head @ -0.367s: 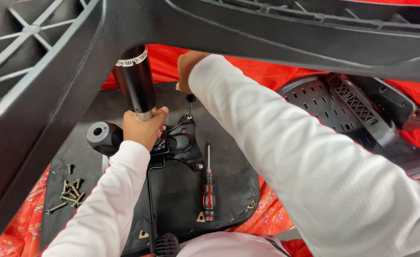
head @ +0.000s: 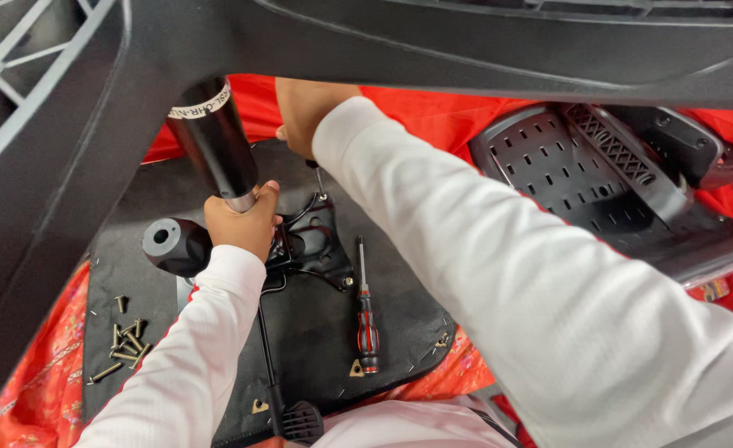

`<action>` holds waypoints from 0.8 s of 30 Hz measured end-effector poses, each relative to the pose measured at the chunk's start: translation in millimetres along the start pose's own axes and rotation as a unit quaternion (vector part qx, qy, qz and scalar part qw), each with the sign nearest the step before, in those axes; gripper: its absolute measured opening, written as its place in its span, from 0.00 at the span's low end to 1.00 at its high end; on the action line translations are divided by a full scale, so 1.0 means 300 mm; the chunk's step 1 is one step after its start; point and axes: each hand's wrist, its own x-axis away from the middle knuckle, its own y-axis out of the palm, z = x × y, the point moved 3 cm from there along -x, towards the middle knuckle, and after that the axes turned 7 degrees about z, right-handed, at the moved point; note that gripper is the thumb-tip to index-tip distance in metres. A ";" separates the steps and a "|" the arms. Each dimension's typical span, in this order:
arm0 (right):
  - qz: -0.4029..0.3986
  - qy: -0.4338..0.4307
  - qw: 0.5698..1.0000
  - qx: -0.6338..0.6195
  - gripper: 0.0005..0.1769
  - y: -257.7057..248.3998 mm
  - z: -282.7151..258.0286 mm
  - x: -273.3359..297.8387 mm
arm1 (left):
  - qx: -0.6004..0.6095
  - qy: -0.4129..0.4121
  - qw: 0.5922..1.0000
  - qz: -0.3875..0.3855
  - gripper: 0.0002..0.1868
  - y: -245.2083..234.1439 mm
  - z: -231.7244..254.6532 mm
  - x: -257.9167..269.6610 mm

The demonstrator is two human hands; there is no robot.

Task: The person assembles a black plastic chair by attaching the central support pole to the base using a screwdriver and multiple screws. They tighten the screws to secure the pole and then adjust the footrest mechanism.

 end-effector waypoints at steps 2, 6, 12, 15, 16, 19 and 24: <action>0.111 0.010 0.993 -0.050 0.37 -0.010 -0.005 0.004 | -0.007 0.004 1.000 -0.001 0.13 0.015 0.008 0.000; 0.041 0.042 0.996 -0.069 0.27 -0.013 0.010 0.009 | 0.005 0.026 0.999 -0.022 0.19 0.046 0.014 -0.002; -0.021 0.014 0.999 -0.036 0.20 -0.007 0.138 0.056 | 0.012 0.034 0.999 -0.020 0.22 0.117 0.022 0.018; 0.043 -0.007 0.998 -0.033 0.16 0.019 0.188 0.073 | 0.027 0.042 0.998 -0.027 0.20 0.152 0.060 0.033; 0.102 0.001 0.994 -0.042 0.14 0.030 0.185 0.091 | 0.032 0.044 0.998 -0.027 0.19 0.165 0.069 0.037; 0.085 -0.008 0.995 -0.043 0.13 0.072 0.174 0.085 | 0.032 0.049 0.998 -0.022 0.18 0.181 0.066 0.041; -0.014 -0.018 0.998 -0.051 0.16 0.034 0.091 0.082 | 0.048 0.045 0.998 -0.007 0.15 0.184 0.058 0.046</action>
